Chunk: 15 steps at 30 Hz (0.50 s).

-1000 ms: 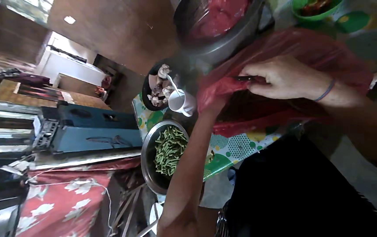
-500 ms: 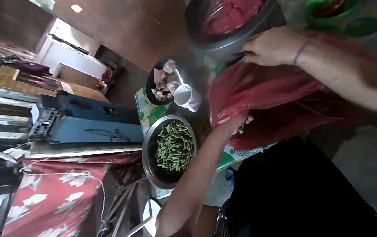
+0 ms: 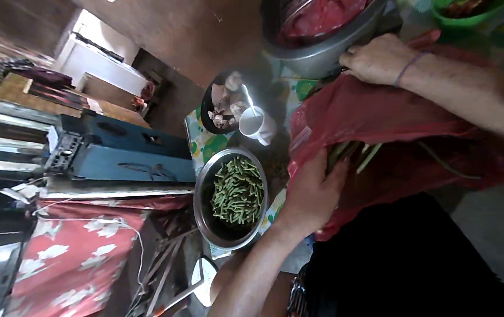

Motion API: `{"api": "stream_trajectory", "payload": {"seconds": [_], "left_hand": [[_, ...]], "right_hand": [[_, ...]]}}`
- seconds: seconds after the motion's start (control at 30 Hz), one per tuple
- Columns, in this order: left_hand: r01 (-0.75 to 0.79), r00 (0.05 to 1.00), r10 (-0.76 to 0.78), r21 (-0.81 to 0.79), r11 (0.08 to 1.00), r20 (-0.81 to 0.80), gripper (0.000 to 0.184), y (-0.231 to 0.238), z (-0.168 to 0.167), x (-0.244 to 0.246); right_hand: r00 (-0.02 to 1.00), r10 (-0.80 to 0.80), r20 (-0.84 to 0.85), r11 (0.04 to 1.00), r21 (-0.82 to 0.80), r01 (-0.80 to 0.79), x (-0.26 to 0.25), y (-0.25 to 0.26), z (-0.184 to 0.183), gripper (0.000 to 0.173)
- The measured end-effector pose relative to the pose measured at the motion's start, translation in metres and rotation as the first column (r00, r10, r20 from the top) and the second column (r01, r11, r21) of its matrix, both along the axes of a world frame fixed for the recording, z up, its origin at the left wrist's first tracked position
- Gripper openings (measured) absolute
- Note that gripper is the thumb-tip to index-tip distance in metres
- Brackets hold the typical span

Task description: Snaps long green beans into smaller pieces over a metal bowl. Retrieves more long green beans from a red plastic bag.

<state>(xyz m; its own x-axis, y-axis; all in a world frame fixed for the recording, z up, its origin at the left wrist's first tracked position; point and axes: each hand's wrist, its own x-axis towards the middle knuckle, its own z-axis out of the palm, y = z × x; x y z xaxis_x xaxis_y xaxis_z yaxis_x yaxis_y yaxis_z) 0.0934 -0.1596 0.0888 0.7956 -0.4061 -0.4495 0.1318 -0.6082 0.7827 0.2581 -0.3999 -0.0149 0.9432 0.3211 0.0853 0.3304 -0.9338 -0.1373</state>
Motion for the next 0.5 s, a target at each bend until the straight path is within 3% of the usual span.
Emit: {"api": "stream_trajectory", "payload": {"seconds": [0.1, 0.2, 0.43, 0.5], "left_hand": [[0.035, 0.994, -0.03, -0.042, 0.999, 0.107, 0.019, 0.013, 0.011, -0.011], [0.044, 0.972, -0.055, 0.054, 0.998, 0.23, 0.02, 0.024, 0.015, -0.006], [0.022, 0.938, -0.074, 0.154, 0.988, 0.34, 0.021, 0.03, 0.028, -0.001], [0.031, 0.924, -0.078, 0.128, 0.991, 0.375, 0.023, 0.047, 0.029, 0.003]], "right_hand": [[0.995, -0.057, -0.084, 0.998, -0.029, 0.055, 0.005, -0.002, -0.005, 0.027], [0.988, -0.122, -0.096, 0.992, -0.033, 0.119, 0.012, -0.01, -0.011, 0.026], [0.977, -0.187, -0.098, 0.98, -0.086, 0.179, 0.013, -0.022, -0.006, 0.028], [0.974, -0.205, -0.097, 0.979, -0.027, 0.204, 0.005, -0.029, -0.003, 0.03]]}}
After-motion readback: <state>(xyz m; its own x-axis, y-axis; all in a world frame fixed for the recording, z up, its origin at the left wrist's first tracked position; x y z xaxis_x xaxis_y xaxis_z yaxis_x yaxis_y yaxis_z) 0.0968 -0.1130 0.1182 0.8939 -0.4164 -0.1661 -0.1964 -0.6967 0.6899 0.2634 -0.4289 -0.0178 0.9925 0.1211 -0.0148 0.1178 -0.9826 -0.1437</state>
